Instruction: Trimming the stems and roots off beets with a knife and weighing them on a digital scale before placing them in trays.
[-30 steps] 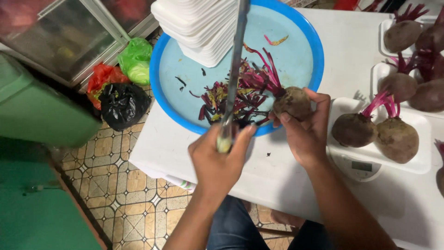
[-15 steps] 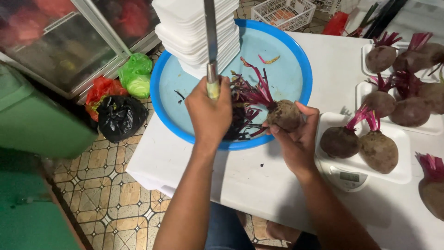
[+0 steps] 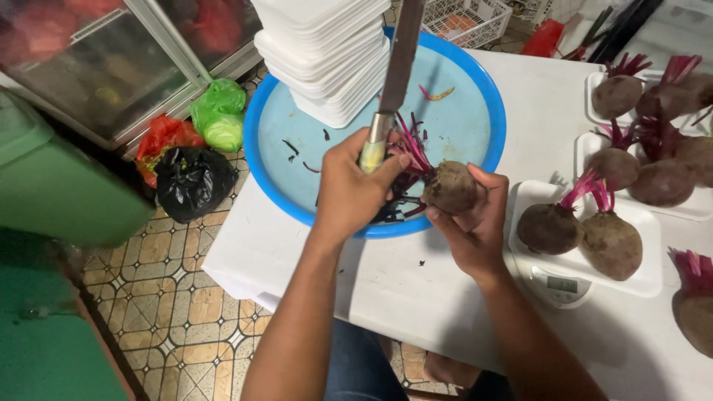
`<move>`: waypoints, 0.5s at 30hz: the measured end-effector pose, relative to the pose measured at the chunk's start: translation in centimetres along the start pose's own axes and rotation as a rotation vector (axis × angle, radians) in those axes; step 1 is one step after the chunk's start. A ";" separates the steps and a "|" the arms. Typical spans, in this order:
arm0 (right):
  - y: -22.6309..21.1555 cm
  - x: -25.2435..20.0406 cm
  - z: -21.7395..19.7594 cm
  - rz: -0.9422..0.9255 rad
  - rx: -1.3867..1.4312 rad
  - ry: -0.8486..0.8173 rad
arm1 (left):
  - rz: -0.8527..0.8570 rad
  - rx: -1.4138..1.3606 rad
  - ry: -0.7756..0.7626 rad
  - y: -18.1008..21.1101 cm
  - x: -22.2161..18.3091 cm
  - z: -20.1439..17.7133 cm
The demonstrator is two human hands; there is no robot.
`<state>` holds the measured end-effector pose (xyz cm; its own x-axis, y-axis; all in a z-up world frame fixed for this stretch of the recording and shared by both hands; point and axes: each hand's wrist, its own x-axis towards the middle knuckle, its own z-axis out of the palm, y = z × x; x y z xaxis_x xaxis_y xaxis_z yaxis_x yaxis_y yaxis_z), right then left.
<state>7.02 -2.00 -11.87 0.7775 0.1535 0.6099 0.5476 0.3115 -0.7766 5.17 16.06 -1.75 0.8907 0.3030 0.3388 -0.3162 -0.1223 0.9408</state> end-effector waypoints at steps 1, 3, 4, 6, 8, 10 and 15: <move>0.2 0.0 0.0 0.002 0.008 0.002 | -0.018 -0.032 -0.002 0.3 0.3 -0.5; 0.5 0.1 0.0 0.004 0.015 0.006 | -0.038 -0.064 -0.006 0.3 1.0 -1.2; 0.6 0.1 0.0 -0.002 0.007 0.017 | -0.001 -0.018 0.025 0.1 1.5 -1.6; 0.3 0.3 -0.1 -0.011 -0.002 0.032 | 0.038 0.026 0.052 0.2 2.3 -2.8; -0.7 0.6 -0.1 0.087 -0.066 0.183 | 0.154 0.410 0.141 0.8 3.1 -4.6; -0.5 1.0 0.0 0.133 0.056 0.269 | 0.092 0.559 0.105 0.1 2.8 -5.6; -1.2 1.8 -0.5 0.360 0.458 0.456 | -0.060 0.808 -0.049 -1.7 1.2 -7.1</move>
<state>7.95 -2.53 -9.92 0.9905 -0.0535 0.1265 0.1282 0.6908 -0.7116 4.40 23.33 -2.85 0.9179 0.2913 0.2693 0.0495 -0.7576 0.6508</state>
